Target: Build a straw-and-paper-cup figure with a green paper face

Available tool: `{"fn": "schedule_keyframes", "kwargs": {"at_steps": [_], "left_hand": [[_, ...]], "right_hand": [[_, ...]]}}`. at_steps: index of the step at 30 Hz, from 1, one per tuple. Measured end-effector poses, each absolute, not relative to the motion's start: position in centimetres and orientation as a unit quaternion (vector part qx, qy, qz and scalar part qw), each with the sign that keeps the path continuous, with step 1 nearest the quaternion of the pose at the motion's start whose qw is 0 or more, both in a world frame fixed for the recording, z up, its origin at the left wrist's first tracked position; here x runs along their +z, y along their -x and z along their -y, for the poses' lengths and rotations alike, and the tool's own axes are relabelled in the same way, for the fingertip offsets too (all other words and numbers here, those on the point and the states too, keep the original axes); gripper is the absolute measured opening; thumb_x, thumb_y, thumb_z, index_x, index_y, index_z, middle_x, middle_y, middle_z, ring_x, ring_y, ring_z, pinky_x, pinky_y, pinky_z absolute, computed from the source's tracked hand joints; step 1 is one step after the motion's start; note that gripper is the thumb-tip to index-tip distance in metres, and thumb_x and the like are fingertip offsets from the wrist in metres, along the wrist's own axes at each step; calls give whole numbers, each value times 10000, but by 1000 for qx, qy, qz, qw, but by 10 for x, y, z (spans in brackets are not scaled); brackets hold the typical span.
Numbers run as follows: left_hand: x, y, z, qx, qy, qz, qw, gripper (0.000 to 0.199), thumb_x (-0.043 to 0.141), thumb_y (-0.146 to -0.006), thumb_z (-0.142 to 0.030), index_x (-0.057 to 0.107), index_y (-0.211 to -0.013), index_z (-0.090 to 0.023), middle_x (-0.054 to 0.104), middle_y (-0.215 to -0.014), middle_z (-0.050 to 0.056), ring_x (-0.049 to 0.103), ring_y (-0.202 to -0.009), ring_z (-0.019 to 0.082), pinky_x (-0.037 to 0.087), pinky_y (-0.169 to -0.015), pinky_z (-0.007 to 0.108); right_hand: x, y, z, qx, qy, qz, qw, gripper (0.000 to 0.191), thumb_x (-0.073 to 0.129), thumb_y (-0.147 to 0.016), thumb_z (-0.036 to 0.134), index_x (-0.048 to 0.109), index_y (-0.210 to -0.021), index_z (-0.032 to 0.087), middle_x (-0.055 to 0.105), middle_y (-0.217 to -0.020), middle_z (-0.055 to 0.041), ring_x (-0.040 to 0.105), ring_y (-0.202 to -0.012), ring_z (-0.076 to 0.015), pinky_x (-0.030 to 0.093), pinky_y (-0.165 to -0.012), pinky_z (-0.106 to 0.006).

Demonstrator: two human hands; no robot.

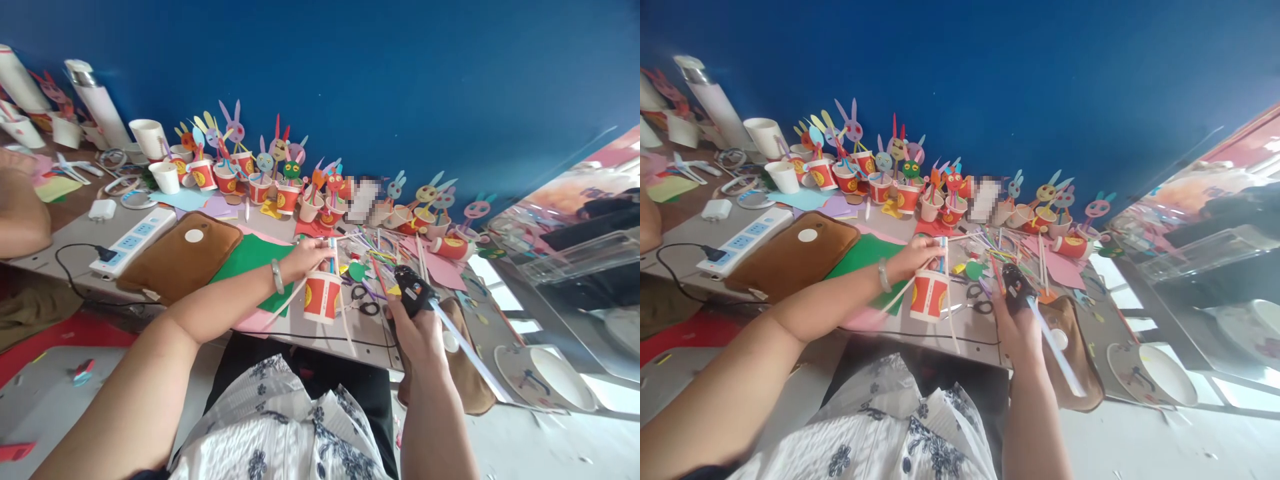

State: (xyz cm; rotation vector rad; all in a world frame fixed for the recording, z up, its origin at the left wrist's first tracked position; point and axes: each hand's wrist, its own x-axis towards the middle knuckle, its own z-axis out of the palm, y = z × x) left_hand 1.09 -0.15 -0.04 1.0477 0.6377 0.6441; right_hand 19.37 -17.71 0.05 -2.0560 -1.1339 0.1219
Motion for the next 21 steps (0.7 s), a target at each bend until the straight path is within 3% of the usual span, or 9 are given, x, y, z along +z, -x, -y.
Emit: {"fn": "schedule_keyframes", "kwargs": {"at_steps": [3, 5, 8, 10, 12, 17, 21], "left_hand": [[6, -4, -9, 322, -474, -297, 764, 196, 595, -879, -133, 569, -685, -134, 476, -485, -49, 387, -424, 53, 307, -459, 194], [10, 4, -15, 338, -495, -285, 748, 222, 622, -880, -196, 585, -672, -130, 487, -522, -35, 388, -471, 61, 330, -490, 204], [14, 17, -25, 396, -577, -266, 662, 226, 645, -859, -257, 589, -674, -140, 554, -624, -15, 479, -612, 91, 423, -619, 209], [15, 24, -31, 399, -597, -262, 645, 148, 704, -804, -267, 652, -767, -135, 641, -744, 3, 535, -724, 113, 451, -706, 213], [14, 28, -35, 396, -614, -254, 633, 196, 697, -813, -323, 662, -807, -130, 658, -783, 15, 548, -762, 129, 454, -744, 232], [13, 29, -33, 370, -644, -228, 629, 230, 738, -776, -336, 641, -733, -132, 634, -753, 11, 516, -733, 133, 426, -744, 263], [13, 24, -27, 349, -595, -225, 688, 216, 703, -815, -308, 639, -718, -126, 626, -727, 19, 519, -702, 127, 429, -715, 264]], "right_hand": [[-8, -196, 180, 32, 831, 432, 350, 438, 658, -752, 467, 617, -1106, 213, 701, -768, -37, 636, -647, -238, 468, -594, -341], [-15, -193, 181, 63, 826, 452, 332, 527, 637, -750, 451, 556, -1214, 214, 736, -865, -57, 667, -721, -252, 486, -650, -353], [-23, -188, 179, 66, 815, 494, 296, 541, 592, -789, 463, 504, -1250, 194, 753, -894, -80, 688, -787, -277, 497, -768, -406], [-25, -188, 175, 20, 822, 511, 250, 547, 563, -828, 462, 476, -1274, 158, 751, -871, -94, 698, -838, -303, 469, -874, -461], [-27, -188, 168, -27, 833, 519, 191, 545, 539, -871, 436, 452, -1304, 117, 749, -868, -115, 708, -895, -321, 423, -947, -486], [-27, -189, 152, -58, 864, 499, 37, 510, 535, -927, 393, 436, -1324, 89, 749, -872, -137, 726, -918, -324, 391, -931, -444], [-26, -191, 147, -49, 869, 491, -10, 485, 514, -960, 408, 434, -1327, 102, 756, -886, -140, 730, -940, -319, 390, -893, -413]]}}
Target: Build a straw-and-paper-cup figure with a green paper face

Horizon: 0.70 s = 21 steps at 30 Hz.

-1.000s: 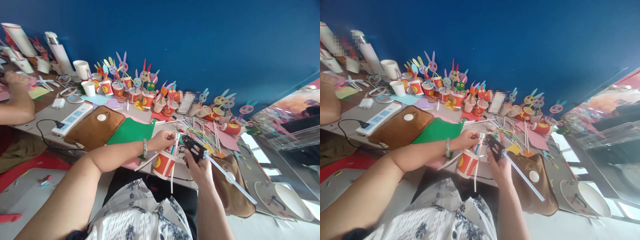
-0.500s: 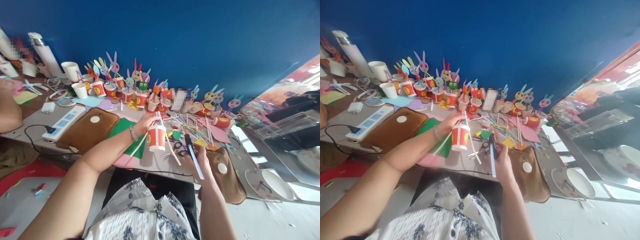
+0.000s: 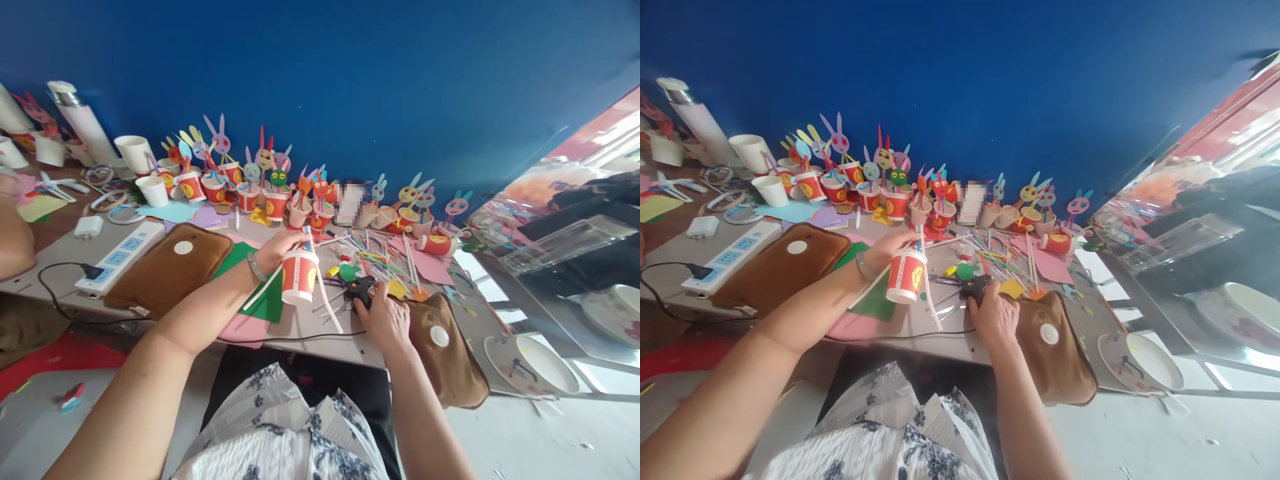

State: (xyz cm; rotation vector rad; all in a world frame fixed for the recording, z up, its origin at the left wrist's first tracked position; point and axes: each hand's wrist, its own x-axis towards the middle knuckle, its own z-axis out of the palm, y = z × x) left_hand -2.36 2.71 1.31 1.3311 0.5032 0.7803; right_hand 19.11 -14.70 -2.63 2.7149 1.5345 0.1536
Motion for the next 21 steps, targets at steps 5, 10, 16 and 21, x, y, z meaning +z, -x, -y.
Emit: {"fn": "schedule_keyframes", "kwargs": {"at_steps": [5, 10, 16, 21], "left_hand": [[8, 12, -27, 322, -493, -265, 764, 218, 657, -850, -268, 626, -694, -118, 542, -598, -11, 446, -573, 89, 375, -593, 234], [13, 13, -24, 304, -505, -257, 766, 185, 631, -858, -209, 659, -722, -87, 587, -624, 17, 482, -591, 90, 382, -597, 225], [17, 14, -19, 307, -512, -261, 759, 165, 635, -852, -177, 672, -718, -89, 575, -590, 0, 466, -561, 81, 379, -592, 225], [10, 4, -23, 286, -457, -291, 790, 190, 635, -856, -150, 641, -676, -89, 509, -506, -25, 387, -468, 55, 302, -502, 215]], "right_hand": [[-21, -193, 144, 27, -870, -489, 62, 420, 513, -974, 434, 476, -1259, 128, 759, -913, -156, 743, -936, -322, 421, -784, -371], [-7, -196, 142, 10, -867, -484, 120, 465, 521, -963, 537, 524, -1214, 147, 760, -926, -163, 743, -951, -349, 444, -723, -366], [11, -211, 112, 31, -841, -535, 72, 400, 479, -978, 532, 626, -1141, 198, 770, -1003, -120, 725, -993, -313, 456, -752, -353], [13, -212, 75, 16, -813, -575, 93, 393, 552, -923, 513, 709, -1069, 183, 772, -1014, -135, 721, -992, -309, 469, -768, -340]]}}
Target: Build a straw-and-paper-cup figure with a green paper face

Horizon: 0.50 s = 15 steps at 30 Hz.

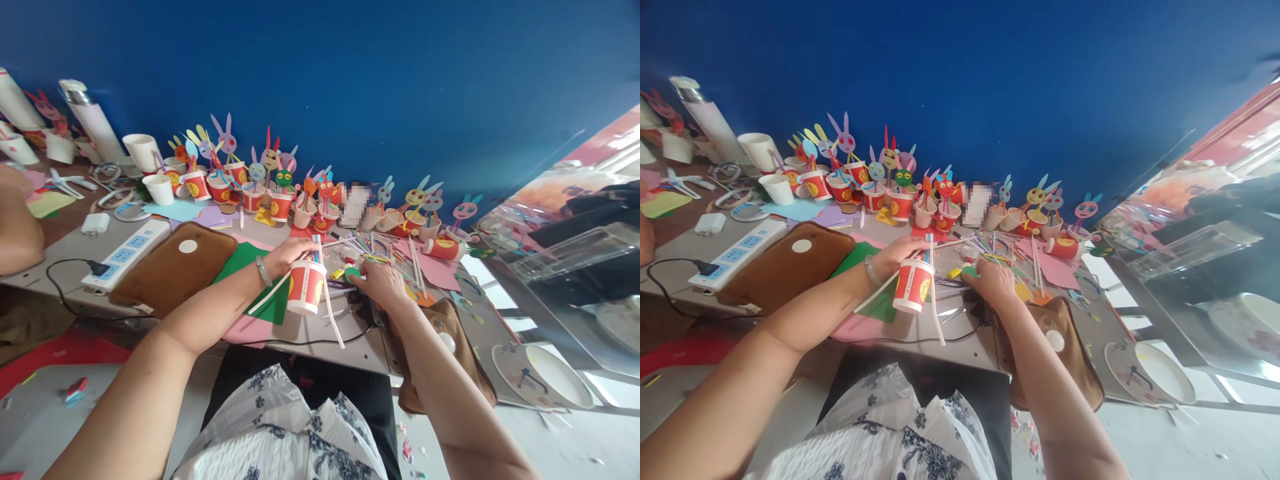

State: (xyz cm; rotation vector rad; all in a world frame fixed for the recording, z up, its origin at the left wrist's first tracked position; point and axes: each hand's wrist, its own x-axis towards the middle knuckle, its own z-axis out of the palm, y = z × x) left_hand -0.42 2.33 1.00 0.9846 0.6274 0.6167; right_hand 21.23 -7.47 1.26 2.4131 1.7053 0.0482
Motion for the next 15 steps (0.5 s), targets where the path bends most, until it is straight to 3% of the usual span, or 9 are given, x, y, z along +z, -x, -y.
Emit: {"fn": "schedule_keyframes", "kwargs": {"at_steps": [7, 15], "left_hand": [[-3, -5, -28, 285, -420, -283, 814, 195, 670, -830, -110, 593, -651, -100, 604, -570, 6, 393, -448, 38, 295, -475, 197], [-6, -7, -28, 267, -431, -277, 816, 161, 687, -829, -110, 612, -687, -100, 578, -543, -24, 407, -436, 45, 316, -479, 206]], "right_hand": [[3, -195, 53, 23, -795, -585, 158, 408, 617, -874, 431, 748, -1139, 149, 763, -1092, -190, 709, -1085, -313, 492, -875, -356], [4, -187, 55, 54, -824, -547, 140, 335, 501, -906, 221, 757, -1103, 131, 767, -1062, -197, 728, -1048, -288, 482, -856, -339]]}}
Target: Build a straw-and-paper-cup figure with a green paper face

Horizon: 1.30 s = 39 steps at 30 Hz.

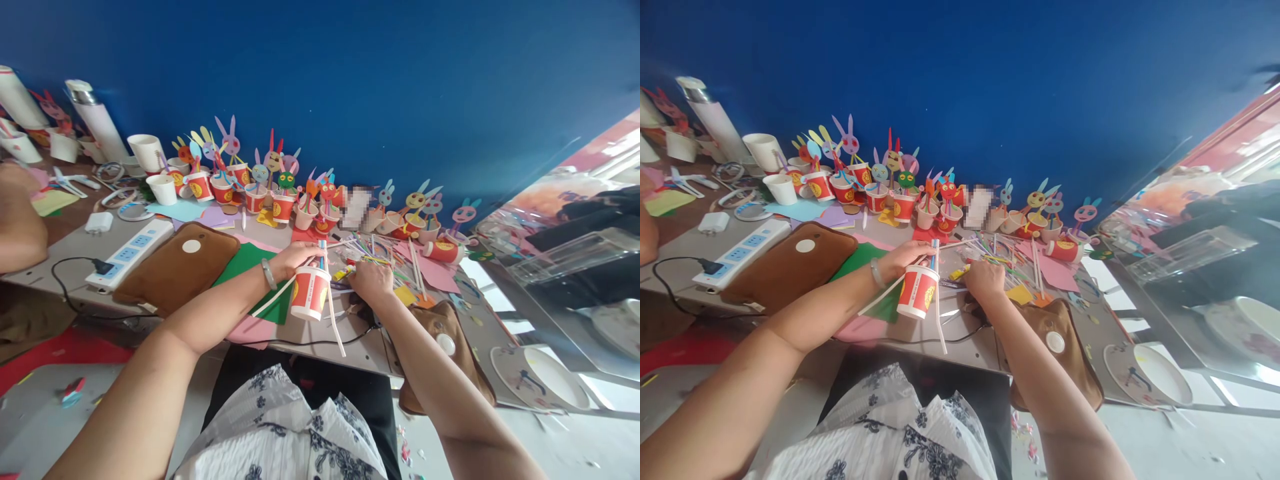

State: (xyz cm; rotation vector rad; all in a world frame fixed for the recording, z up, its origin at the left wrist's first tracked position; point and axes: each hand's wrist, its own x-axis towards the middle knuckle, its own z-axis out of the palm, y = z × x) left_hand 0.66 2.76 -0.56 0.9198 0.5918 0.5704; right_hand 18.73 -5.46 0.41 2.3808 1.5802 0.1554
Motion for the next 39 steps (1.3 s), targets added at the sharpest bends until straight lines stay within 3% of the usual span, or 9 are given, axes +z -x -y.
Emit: {"fn": "schedule_keyframes", "kwargs": {"at_steps": [4, 10, 14, 19, 23, 27, 30, 35, 39], "left_hand": [[-9, -8, -28, 270, -435, -272, 815, 210, 677, -837, -111, 575, -653, -107, 638, -595, 10, 428, -453, 44, 306, -473, 204], [-15, -10, -29, 256, -436, -280, 816, 255, 778, -797, -176, 568, -662, -122, 513, -462, -40, 413, -417, 53, 284, -461, 216], [-16, -11, -28, 256, -436, -279, 816, 267, 810, -765, -186, 567, -673, -124, 537, -492, -38, 428, -411, 51, 281, -447, 211], [-16, -10, -27, 247, -444, -282, 814, 254, 748, -811, -167, 550, -654, -139, 505, -441, -44, 435, -393, 63, 278, -429, 202], [-17, -10, -27, 231, -459, -283, 809, 238, 752, -812, -196, 567, -674, -138, 529, -447, -26, 427, -378, 66, 263, -415, 200], [-18, -9, -23, 217, -478, -283, 803, 186, 713, -829, -201, 592, -702, -140, 543, -459, -20, 437, -375, 71, 255, -404, 197], [-16, -9, -17, 208, -487, -286, 799, 152, 684, -837, -201, 601, -723, -146, 538, -458, -22, 443, -379, 74, 262, -403, 193], [-14, -8, -7, 212, -514, -299, 776, 173, 721, -827, -264, 602, -768, -153, 554, -488, -32, 421, -368, 60, 263, -394, 191], [-12, -9, -1, 224, -530, -302, 759, 207, 729, -827, -292, 586, -763, -157, 539, -475, -43, 419, -357, 54, 272, -386, 183]], "right_hand": [[17, -202, 59, 84, -842, -526, 91, 322, 479, -939, 274, 742, -1082, 155, 765, -1030, -183, 724, -976, -279, 470, -820, -342], [31, -238, 59, 13, -747, -545, -380, 295, 582, -888, 471, 659, -820, 194, 646, -679, -28, 558, -628, -169, 415, -615, -299], [35, -244, 46, -160, -646, -515, -541, 354, 731, -764, 545, 618, -747, 210, 548, -564, 41, 477, -535, -117, 406, -565, -273], [32, -234, 33, -253, -576, -475, -615, 357, 836, -658, 453, 581, -695, 206, 544, -527, 68, 457, -481, -80, 355, -510, -234], [21, -230, 33, -296, -540, -439, -654, 362, 868, -615, 390, 657, -845, 206, 537, -526, 92, 469, -463, -72, 351, -487, -216], [9, -233, 36, -363, -523, -408, -654, 464, 876, -596, 383, 699, -987, 207, 628, -649, 57, 526, -498, -83, 401, -476, -226], [5, -235, 40, -390, -511, -391, -659, 418, 870, -584, 360, 656, -913, 216, 665, -725, 39, 548, -498, -81, 450, -479, -236], [4, -232, 45, -404, -508, -401, -647, 373, 807, -655, 338, 473, -794, 246, 516, -564, 109, 575, -458, -99, 506, -509, -243], [3, -226, 49, -431, -519, -391, -626, 436, 830, -645, 381, 508, -909, 255, 611, -625, 91, 669, -538, -136, 511, -518, -229]]}}
